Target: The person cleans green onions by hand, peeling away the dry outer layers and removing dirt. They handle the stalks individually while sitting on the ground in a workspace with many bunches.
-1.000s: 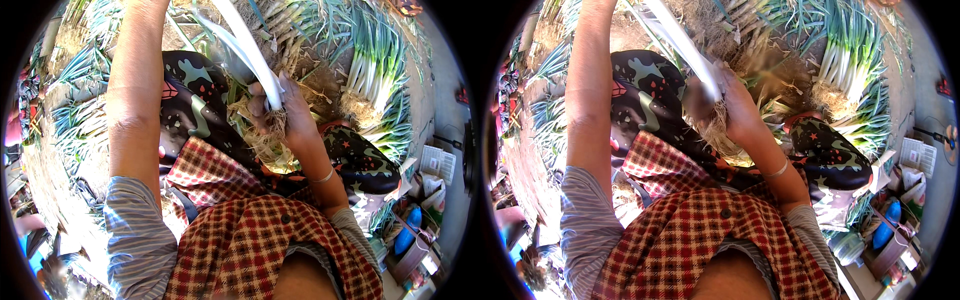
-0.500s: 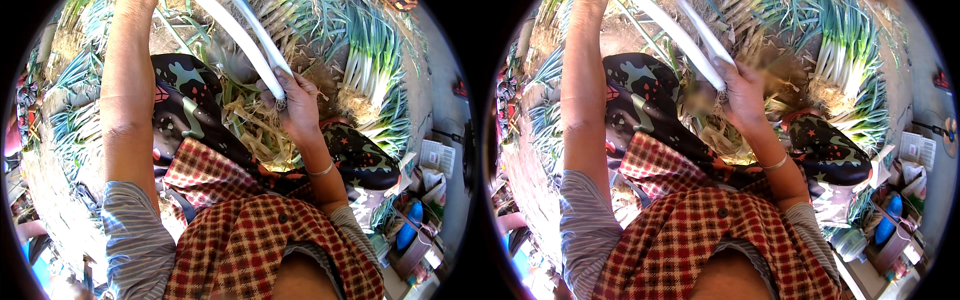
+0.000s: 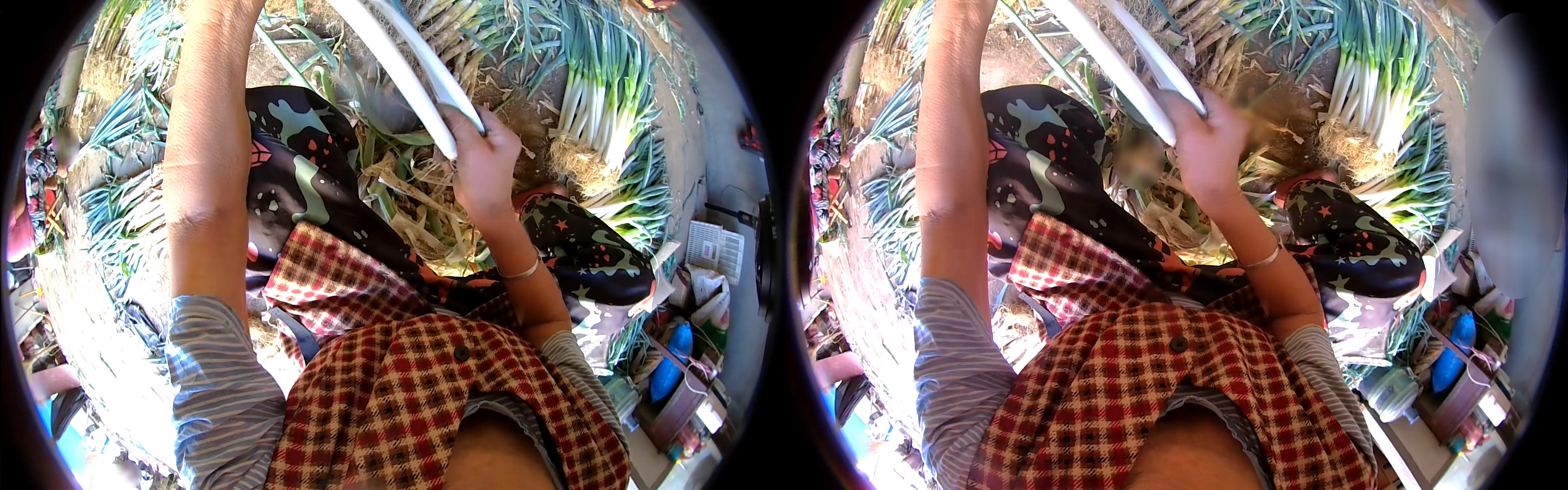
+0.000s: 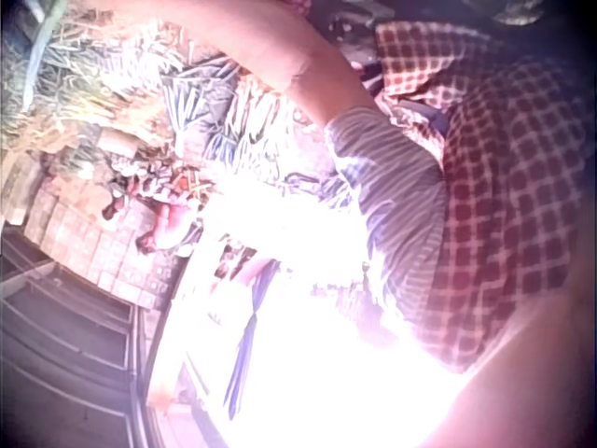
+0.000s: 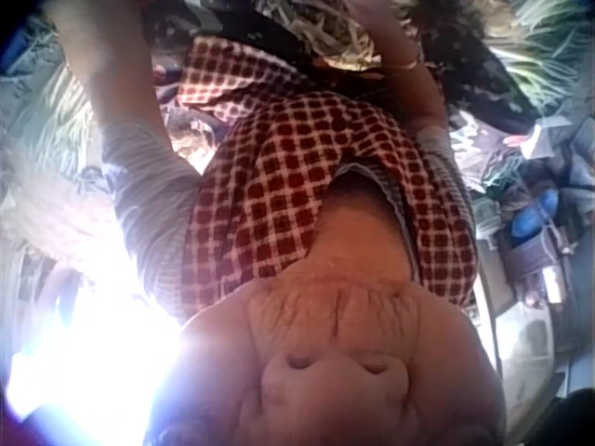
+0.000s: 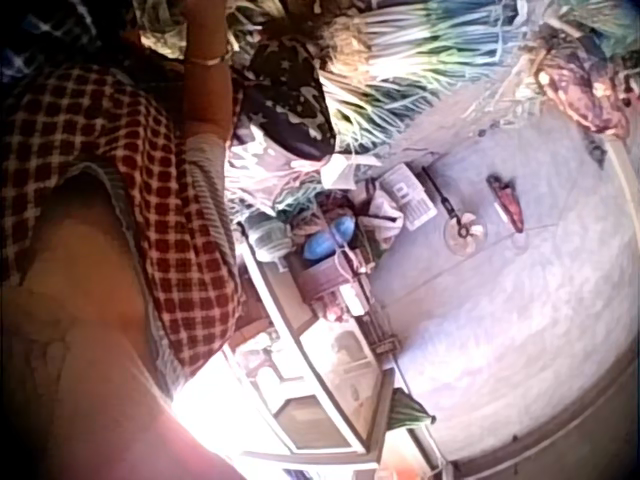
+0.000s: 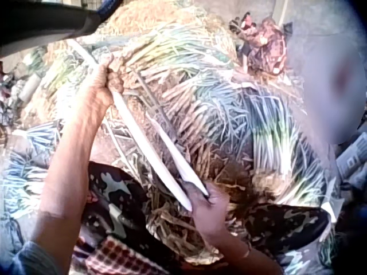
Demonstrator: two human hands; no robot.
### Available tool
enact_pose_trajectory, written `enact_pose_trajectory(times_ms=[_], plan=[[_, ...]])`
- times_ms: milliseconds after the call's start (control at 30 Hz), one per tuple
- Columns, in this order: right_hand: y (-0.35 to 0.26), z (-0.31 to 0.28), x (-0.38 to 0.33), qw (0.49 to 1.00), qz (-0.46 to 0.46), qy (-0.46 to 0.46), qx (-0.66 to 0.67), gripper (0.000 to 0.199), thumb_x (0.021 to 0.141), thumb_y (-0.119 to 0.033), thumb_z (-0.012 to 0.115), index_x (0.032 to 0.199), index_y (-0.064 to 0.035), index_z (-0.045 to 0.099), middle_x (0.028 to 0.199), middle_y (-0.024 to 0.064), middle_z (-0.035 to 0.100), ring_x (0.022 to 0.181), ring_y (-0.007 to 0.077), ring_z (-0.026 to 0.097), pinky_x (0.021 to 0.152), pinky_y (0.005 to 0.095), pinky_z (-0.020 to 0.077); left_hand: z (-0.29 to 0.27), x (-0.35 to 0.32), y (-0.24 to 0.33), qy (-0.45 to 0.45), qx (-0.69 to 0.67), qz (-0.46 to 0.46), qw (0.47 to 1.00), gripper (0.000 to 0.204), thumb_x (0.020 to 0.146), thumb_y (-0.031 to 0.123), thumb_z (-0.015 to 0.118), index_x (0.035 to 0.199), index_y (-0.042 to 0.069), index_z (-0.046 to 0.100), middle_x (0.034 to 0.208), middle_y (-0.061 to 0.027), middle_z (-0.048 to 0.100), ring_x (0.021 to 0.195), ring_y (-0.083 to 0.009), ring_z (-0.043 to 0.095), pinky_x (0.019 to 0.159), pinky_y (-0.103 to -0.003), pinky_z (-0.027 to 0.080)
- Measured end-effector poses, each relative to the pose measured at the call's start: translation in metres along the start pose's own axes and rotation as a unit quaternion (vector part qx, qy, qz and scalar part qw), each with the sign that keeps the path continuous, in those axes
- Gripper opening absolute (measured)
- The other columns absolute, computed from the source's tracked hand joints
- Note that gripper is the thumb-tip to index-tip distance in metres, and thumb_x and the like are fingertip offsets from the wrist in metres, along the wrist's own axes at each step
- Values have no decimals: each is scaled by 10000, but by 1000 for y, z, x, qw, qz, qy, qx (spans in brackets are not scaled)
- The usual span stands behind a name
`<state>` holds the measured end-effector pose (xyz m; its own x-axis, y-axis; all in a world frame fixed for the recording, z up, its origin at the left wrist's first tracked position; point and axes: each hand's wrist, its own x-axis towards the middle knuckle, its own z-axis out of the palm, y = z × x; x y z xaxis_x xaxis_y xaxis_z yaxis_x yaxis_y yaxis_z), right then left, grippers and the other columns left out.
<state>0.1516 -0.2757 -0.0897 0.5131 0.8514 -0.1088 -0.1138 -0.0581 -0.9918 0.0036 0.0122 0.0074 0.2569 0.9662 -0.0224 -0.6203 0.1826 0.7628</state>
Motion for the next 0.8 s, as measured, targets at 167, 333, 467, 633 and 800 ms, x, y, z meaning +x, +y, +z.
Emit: enact_pose_trajectory(times_ms=[167,333,467,633,800], plan=[[4,-18,9,860,341,-184,332,319,856,-136,613,1142,-5,561,770,106,626,584,159,610,436,239,483,-9,10,3,-210,-158,-6,965,505,881,375,550,492,200,280,417,41,206,342,-110,240,316,-249,240],[5,-19,-1,982,54,-180,16,357,866,-143,603,1183,0,521,881,142,617,732,204,622,598,294,502,-25,12,23,-298,-222,-41,928,450,870,365,566,521,191,342,438,52,261,343,-100,254,302,-241,226],[5,-41,11,928,-209,-51,-303,370,859,-123,592,1185,26,499,1040,177,587,949,277,587,860,350,445,8,6,17,-215,-157,34,963,434,868,395,568,538,189,376,445,41,294,341,-99,271,295,-245,238],[5,11,-2,972,44,-213,-85,265,891,-119,567,1124,1,534,698,29,530,616,80,486,547,241,424,9,-34,-4,-60,-179,-45,981,411,841,388,602,565,175,386,488,58,344,400,-54,287,329,-219,203],[34,4,-11,979,-39,-189,-63,200,941,-183,506,1023,-3,536,633,-44,413,529,31,349,455,225,284,28,-24,-11,-60,-38,18,997,199,920,293,515,824,130,452,528,27,422,433,-101,382,403,-253,346]])
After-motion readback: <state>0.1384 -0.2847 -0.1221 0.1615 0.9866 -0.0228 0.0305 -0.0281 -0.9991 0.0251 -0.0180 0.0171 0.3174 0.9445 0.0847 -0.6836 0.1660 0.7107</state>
